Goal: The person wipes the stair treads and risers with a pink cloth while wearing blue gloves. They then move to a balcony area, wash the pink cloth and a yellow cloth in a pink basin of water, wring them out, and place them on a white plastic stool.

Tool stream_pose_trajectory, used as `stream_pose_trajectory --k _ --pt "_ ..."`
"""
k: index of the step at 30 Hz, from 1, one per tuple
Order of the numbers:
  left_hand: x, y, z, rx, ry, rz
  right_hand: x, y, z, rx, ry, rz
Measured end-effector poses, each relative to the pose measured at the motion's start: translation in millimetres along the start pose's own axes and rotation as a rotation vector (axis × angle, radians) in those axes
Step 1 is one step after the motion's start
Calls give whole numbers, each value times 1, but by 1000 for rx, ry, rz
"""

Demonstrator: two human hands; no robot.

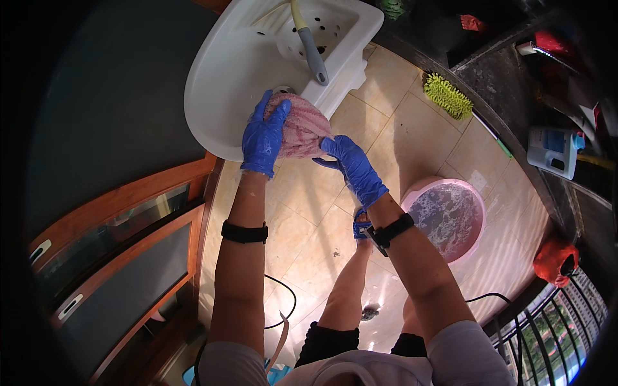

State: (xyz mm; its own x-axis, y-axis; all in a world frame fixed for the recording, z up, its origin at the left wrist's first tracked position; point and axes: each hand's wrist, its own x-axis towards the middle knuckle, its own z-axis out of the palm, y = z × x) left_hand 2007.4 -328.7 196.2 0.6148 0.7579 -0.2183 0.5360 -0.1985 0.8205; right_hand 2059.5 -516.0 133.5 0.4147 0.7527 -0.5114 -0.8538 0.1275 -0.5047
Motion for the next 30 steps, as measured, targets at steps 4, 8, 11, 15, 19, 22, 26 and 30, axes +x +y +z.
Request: stream_pose_trajectory --k 4,8,11,15,19,22,26,30 --pt "14 5 -11 180 -54 -64 -43 36 -58 -5 208 102" --pt "-3 3 2 318 200 189 -105 97 -178 -357 498 361" --pt "-22 11 17 316 230 360 -162 115 -242 -411 690 431" --pt "-18 18 38 343 188 385 -246 143 -406 -1514 490 314" --pt "-16 14 4 353 96 327 -229 95 -386 -1264 873 475" --pt "-13 10 -5 143 26 338 -220 74 -418 -1269 914 331" --pt "-41 -14 -47 431 178 595 -208 67 -443 -1076 944 212" --pt "-143 3 23 492 113 748 -188 105 -431 -1276 549 490"
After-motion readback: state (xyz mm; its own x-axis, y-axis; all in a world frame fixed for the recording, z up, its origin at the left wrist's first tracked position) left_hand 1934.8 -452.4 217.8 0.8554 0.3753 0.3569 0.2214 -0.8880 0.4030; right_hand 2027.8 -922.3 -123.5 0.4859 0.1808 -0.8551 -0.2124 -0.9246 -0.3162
